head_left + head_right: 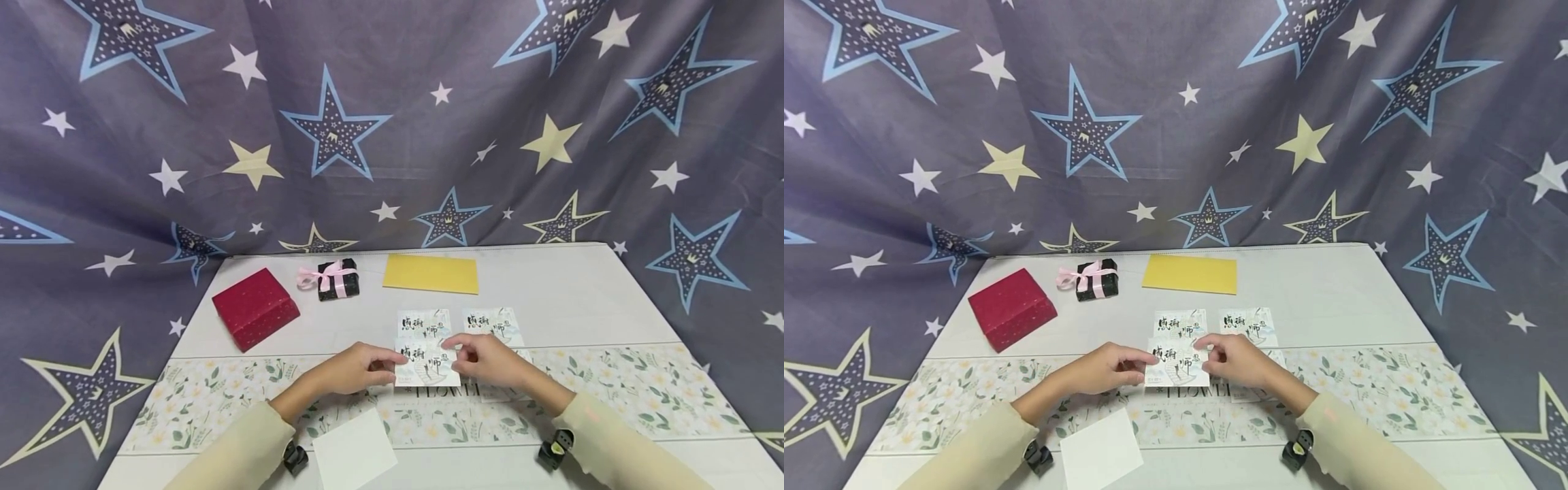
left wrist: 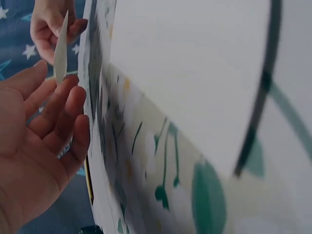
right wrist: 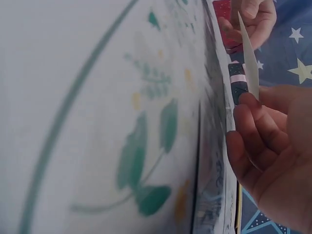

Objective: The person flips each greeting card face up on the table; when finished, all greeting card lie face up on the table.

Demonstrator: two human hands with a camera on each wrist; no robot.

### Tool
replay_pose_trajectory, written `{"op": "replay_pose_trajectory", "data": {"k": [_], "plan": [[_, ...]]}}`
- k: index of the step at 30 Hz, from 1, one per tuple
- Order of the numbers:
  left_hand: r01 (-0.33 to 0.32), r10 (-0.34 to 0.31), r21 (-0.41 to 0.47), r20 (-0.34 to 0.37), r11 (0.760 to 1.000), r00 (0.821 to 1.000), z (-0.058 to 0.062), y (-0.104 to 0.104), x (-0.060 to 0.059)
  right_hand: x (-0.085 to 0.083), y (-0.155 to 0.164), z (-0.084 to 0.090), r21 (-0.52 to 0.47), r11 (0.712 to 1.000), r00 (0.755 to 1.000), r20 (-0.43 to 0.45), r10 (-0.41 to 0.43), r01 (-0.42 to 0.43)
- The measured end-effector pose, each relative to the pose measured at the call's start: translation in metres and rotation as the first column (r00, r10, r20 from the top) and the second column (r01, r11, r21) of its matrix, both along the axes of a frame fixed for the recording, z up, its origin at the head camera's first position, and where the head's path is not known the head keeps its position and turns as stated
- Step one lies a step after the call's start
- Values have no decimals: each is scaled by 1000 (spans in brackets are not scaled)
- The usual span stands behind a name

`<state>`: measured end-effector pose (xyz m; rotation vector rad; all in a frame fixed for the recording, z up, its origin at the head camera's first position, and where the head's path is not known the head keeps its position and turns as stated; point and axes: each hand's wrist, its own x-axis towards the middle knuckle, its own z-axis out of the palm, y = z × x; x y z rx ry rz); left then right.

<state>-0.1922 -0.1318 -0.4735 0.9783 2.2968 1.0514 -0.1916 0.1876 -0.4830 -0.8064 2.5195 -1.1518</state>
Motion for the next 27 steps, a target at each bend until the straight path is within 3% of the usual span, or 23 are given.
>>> {"op": "replay_pose_trajectory", "data": {"k": [10, 27], "plan": [[23, -38, -143, -100, 989, 994, -6, 18, 3, 9, 3, -2, 99, 993, 998, -12, 69, -68], [36, -60, -220, -102, 975, 993, -3, 25, 1, 5, -2, -1, 192, 977, 995, -22, 93, -87]]}}
